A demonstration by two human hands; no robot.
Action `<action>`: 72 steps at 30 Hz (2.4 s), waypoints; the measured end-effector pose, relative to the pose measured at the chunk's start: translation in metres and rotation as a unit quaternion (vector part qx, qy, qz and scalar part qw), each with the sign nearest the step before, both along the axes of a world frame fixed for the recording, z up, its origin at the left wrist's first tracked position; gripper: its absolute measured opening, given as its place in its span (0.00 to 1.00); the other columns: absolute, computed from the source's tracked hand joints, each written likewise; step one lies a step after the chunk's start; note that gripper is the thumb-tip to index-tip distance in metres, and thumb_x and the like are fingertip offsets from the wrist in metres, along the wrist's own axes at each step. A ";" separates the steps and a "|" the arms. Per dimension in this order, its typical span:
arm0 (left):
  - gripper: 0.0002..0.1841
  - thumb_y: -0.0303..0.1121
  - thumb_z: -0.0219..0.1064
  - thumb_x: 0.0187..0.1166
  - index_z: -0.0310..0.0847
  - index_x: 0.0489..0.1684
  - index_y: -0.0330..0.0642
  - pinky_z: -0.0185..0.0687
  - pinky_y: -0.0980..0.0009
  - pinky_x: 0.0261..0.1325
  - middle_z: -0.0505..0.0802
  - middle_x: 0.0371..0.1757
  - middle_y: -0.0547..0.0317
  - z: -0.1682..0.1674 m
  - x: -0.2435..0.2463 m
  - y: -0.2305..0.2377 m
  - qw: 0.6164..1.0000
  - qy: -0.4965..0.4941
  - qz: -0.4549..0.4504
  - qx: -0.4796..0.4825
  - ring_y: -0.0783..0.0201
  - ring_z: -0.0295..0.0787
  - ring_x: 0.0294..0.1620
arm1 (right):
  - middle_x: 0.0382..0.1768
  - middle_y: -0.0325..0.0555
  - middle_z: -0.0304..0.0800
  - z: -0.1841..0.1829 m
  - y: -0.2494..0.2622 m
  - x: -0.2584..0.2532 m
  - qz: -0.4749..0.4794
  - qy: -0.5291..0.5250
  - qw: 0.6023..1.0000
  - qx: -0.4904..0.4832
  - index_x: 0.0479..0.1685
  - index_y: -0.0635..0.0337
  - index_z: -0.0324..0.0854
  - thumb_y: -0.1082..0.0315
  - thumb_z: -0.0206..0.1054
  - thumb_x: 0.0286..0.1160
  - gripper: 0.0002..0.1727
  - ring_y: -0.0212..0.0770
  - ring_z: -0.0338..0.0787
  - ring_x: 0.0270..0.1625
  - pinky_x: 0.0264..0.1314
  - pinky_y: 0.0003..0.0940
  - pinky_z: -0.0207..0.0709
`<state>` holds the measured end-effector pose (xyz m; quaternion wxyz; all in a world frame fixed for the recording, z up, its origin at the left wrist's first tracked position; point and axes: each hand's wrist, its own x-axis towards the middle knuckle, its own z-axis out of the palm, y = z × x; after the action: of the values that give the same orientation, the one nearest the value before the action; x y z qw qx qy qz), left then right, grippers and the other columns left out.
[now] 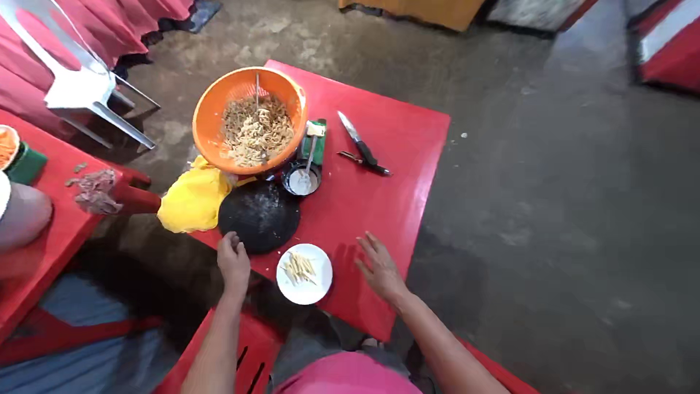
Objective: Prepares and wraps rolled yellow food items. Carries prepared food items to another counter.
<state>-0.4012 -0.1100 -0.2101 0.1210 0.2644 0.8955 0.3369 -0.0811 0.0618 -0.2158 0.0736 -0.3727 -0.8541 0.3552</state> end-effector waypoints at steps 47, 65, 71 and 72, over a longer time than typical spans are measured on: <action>0.17 0.25 0.60 0.82 0.81 0.65 0.27 0.87 0.68 0.57 0.90 0.55 0.40 -0.020 0.057 -0.039 0.981 -0.189 -0.007 0.033 0.60 0.90 0.52 | 0.90 0.72 0.47 0.004 0.079 -0.241 -0.095 -0.053 0.992 0.062 0.97 0.43 0.37 0.43 0.88 0.47 0.73 0.80 0.60 0.84 0.67 0.78 0.70; 0.18 0.28 0.58 0.84 0.79 0.67 0.26 0.87 0.66 0.57 0.91 0.55 0.41 0.001 -0.005 0.024 0.985 -0.114 -0.035 0.127 0.60 0.91 0.51 | 0.91 0.68 0.49 -0.004 0.075 -0.154 -0.112 -0.041 0.990 0.082 0.95 0.54 0.50 0.25 0.76 0.51 0.69 0.73 0.57 0.89 0.81 0.73 0.60; 0.17 0.28 0.58 0.84 0.81 0.65 0.27 0.88 0.65 0.58 0.91 0.56 0.41 -0.005 0.002 -0.008 0.986 -0.135 -0.056 0.085 0.60 0.91 0.52 | 0.89 0.69 0.56 0.028 0.105 -0.149 -0.125 0.045 0.988 0.075 0.92 0.69 0.51 0.44 0.67 0.78 0.51 0.67 0.60 0.90 0.89 0.63 0.55; 0.16 0.29 0.58 0.85 0.83 0.62 0.27 0.87 0.63 0.59 0.92 0.55 0.41 -0.004 0.007 -0.016 0.985 -0.154 -0.066 0.051 0.59 0.92 0.52 | 0.89 0.68 0.58 0.032 0.108 -0.149 -0.136 0.057 0.987 0.061 0.92 0.68 0.51 0.47 0.68 0.79 0.49 0.66 0.60 0.90 0.89 0.62 0.56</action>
<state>-0.3943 -0.1264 -0.2144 0.2663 0.2739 0.8284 0.4097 -0.2304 0.1695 -0.1839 0.1919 -0.4592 -0.8102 0.3096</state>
